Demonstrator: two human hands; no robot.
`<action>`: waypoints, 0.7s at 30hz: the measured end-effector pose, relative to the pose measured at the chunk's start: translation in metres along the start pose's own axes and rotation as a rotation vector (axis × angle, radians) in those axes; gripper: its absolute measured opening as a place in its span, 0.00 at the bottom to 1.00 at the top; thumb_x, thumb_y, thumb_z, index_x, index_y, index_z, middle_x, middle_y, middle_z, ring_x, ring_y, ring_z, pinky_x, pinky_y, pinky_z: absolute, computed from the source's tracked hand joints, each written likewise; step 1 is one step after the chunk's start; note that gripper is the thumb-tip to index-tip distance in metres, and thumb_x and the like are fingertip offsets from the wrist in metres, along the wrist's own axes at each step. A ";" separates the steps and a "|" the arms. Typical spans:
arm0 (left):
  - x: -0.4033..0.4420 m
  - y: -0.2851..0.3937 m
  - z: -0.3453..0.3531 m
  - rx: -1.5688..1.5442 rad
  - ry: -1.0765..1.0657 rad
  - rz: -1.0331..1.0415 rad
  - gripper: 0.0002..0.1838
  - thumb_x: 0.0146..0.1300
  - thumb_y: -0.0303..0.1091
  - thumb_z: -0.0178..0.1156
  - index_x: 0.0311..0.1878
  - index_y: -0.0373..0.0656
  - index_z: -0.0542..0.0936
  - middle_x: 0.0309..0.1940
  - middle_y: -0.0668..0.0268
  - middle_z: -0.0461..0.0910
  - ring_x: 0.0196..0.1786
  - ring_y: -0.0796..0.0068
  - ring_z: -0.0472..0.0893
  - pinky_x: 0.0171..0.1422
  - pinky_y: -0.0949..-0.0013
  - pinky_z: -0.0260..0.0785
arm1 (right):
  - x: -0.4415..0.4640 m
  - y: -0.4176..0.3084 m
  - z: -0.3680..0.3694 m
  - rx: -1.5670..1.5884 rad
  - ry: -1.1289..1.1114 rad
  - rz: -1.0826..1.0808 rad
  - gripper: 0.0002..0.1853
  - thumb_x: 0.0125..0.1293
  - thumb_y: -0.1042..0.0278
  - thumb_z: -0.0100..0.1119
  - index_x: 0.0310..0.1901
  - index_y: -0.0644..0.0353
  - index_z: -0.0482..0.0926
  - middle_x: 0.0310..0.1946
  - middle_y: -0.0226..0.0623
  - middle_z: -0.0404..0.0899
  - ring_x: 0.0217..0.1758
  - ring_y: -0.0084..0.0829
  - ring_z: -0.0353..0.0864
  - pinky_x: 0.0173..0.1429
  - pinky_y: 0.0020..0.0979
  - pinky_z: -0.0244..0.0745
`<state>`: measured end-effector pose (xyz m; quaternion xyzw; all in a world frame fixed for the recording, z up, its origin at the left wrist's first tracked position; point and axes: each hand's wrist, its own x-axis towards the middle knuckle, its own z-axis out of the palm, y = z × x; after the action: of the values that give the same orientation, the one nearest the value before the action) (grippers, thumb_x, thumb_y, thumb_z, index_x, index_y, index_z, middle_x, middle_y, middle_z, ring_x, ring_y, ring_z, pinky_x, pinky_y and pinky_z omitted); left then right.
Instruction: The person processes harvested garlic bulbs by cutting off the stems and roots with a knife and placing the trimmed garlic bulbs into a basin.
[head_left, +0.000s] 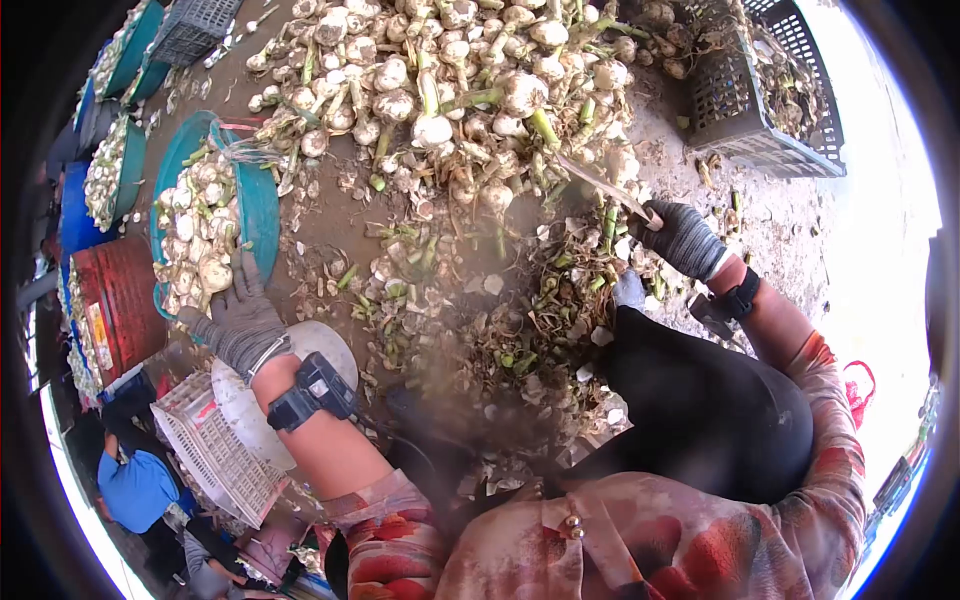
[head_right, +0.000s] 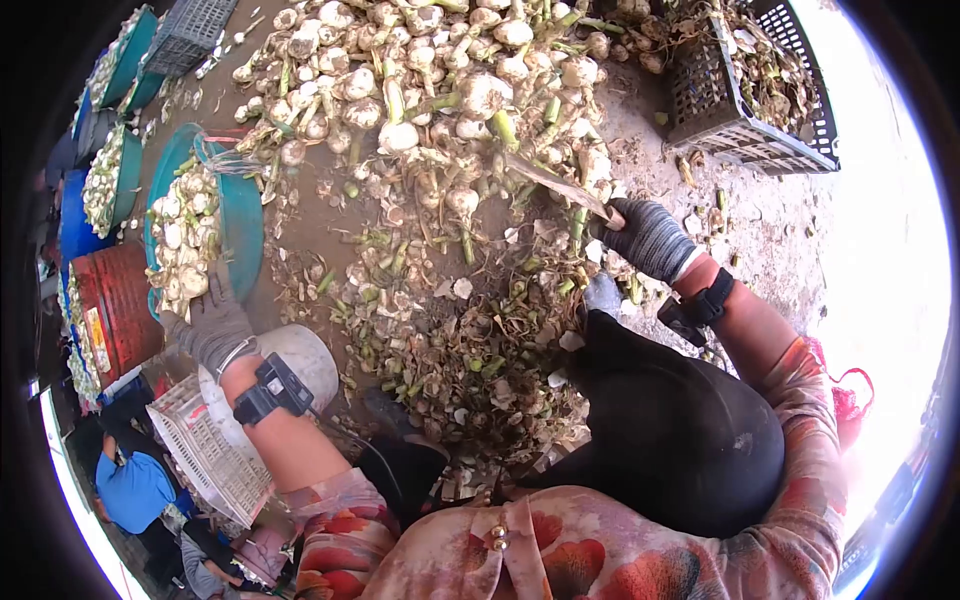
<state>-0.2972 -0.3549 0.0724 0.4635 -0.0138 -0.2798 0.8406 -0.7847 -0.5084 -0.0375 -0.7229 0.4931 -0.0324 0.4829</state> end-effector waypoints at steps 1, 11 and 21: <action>0.013 -0.002 0.002 -0.121 0.181 -0.051 0.33 0.70 0.53 0.48 0.68 0.37 0.59 0.71 0.51 0.54 0.75 0.52 0.51 0.77 0.48 0.51 | 0.000 -0.004 0.000 0.009 0.011 -0.001 0.14 0.64 0.59 0.62 0.37 0.63 0.79 0.22 0.42 0.77 0.25 0.31 0.72 0.37 0.36 0.72; 0.067 -0.243 -0.001 1.794 -0.572 0.456 0.21 0.52 0.29 0.61 0.53 0.47 0.80 0.46 0.51 0.77 0.53 0.51 0.75 0.60 0.56 0.68 | 0.004 -0.014 0.011 0.016 -0.016 0.052 0.10 0.63 0.64 0.63 0.37 0.62 0.79 0.23 0.38 0.77 0.28 0.26 0.73 0.37 0.32 0.72; -0.006 -0.079 -0.020 1.671 -0.567 0.602 0.10 0.57 0.29 0.59 0.42 0.42 0.76 0.38 0.52 0.76 0.43 0.54 0.78 0.49 0.56 0.70 | 0.009 -0.033 0.031 -0.038 -0.093 0.044 0.10 0.63 0.68 0.63 0.43 0.62 0.79 0.27 0.38 0.80 0.30 0.23 0.75 0.39 0.30 0.73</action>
<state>-0.3331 -0.3690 0.0008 0.8093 -0.5352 -0.0521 0.2364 -0.7414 -0.4926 -0.0335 -0.7217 0.4864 0.0213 0.4921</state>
